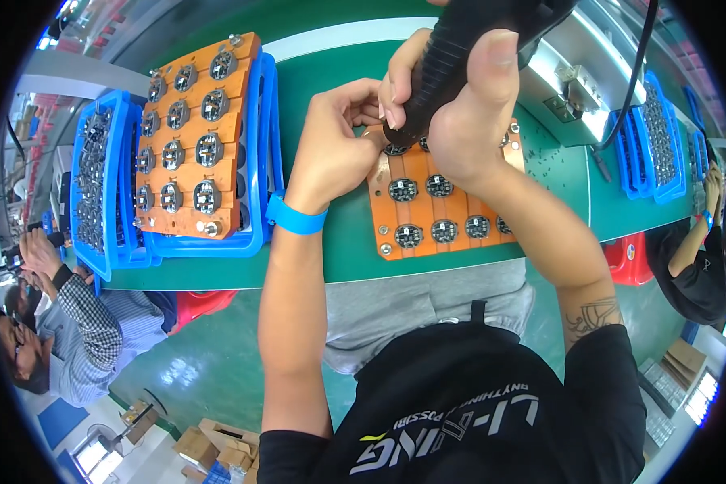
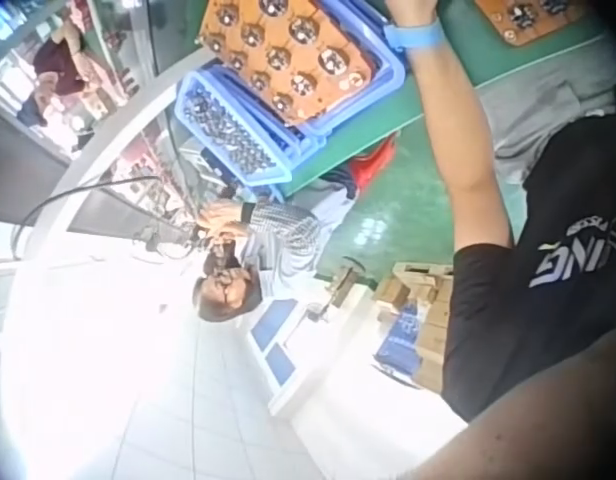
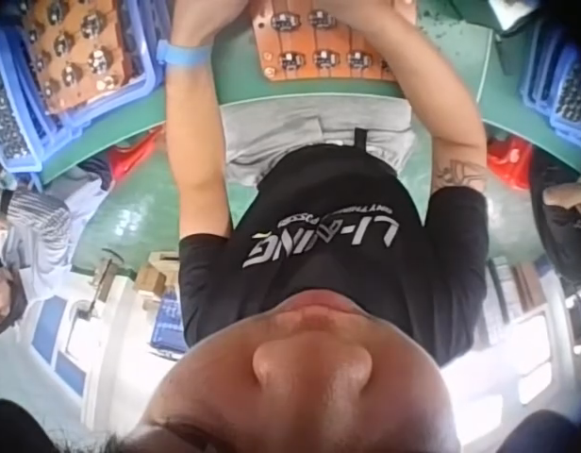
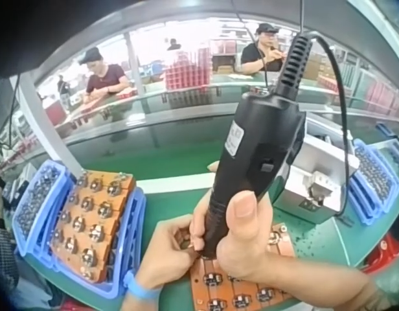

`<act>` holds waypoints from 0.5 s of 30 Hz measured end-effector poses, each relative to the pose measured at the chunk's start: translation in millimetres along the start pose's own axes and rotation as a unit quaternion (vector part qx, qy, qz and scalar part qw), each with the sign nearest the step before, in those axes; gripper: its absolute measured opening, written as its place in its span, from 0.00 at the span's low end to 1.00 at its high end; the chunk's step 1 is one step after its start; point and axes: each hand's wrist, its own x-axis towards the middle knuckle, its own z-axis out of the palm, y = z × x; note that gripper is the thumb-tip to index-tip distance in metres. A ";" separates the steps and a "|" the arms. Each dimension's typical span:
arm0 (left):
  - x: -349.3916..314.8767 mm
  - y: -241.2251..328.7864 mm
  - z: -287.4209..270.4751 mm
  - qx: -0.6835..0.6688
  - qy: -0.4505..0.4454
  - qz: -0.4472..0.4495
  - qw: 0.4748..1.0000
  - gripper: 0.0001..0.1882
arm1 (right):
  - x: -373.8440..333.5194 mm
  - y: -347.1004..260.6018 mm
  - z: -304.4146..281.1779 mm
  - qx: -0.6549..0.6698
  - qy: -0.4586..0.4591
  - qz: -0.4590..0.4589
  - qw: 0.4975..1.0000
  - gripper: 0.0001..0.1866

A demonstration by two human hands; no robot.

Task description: The person assembles electronic components onto circuit boards by securing them with screws using an electric screwdriver.

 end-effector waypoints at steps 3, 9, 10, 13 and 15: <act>-0.3 -0.1 -1.9 0.015 -0.002 -0.010 1.000 0.15 | -1.9 4.5 -1.4 0.070 0.000 -0.015 0.997 0.36; -2.0 6.1 2.3 0.031 0.008 -0.029 0.999 0.10 | -1.9 12.5 -15.1 0.110 -0.108 0.004 0.988 0.25; -2.3 7.3 2.4 0.028 0.013 -0.031 0.999 0.10 | -3.4 11.7 -13.5 0.086 -0.117 -0.015 0.989 0.24; -2.4 7.1 -2.5 0.085 0.004 -0.035 0.996 0.09 | -7.6 16.8 -13.4 0.053 -0.131 -0.062 0.988 0.22; -2.4 9.8 -1.1 0.089 0.005 -0.036 0.995 0.09 | -7.7 15.9 -13.4 0.061 -0.129 -0.045 0.989 0.21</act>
